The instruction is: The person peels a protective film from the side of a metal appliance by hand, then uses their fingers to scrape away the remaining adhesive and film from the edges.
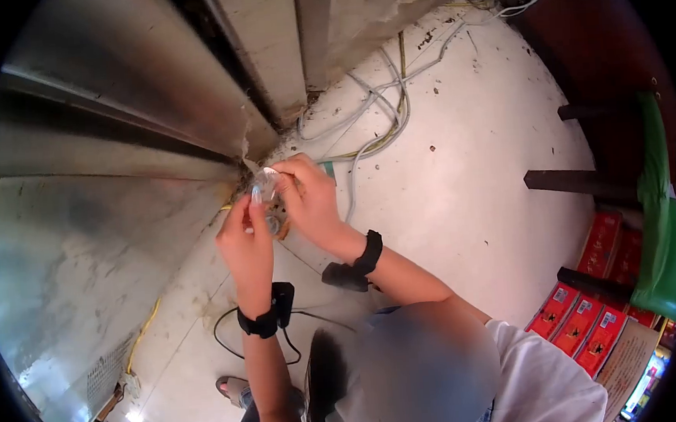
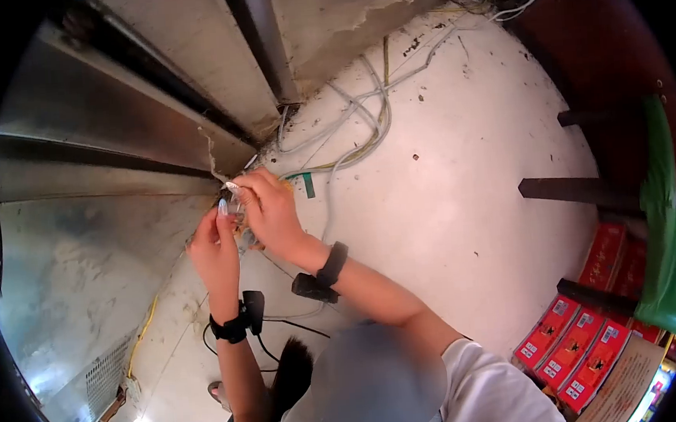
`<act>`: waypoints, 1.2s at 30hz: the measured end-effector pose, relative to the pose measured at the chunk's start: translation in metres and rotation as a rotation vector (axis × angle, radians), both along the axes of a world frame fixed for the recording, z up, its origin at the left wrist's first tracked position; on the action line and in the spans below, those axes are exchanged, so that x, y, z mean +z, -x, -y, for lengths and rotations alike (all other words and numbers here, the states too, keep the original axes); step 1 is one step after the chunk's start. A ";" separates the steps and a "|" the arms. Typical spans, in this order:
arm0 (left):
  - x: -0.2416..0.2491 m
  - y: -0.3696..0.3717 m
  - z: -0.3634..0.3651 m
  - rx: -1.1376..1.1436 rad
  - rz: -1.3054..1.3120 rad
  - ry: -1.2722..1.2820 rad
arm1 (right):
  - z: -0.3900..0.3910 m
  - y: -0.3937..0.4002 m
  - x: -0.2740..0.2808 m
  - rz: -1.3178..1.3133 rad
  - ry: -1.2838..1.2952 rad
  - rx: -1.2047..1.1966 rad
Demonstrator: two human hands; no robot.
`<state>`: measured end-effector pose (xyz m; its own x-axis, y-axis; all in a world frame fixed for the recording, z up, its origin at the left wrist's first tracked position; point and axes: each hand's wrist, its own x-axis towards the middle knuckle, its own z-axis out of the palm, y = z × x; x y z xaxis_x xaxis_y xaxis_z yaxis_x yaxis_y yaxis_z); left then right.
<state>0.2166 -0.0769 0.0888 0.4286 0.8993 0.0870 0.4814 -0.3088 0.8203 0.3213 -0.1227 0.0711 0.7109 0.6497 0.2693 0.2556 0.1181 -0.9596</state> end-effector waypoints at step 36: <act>-0.044 0.124 0.063 0.668 0.616 0.572 | 0.017 0.117 -0.033 -1.181 0.338 0.964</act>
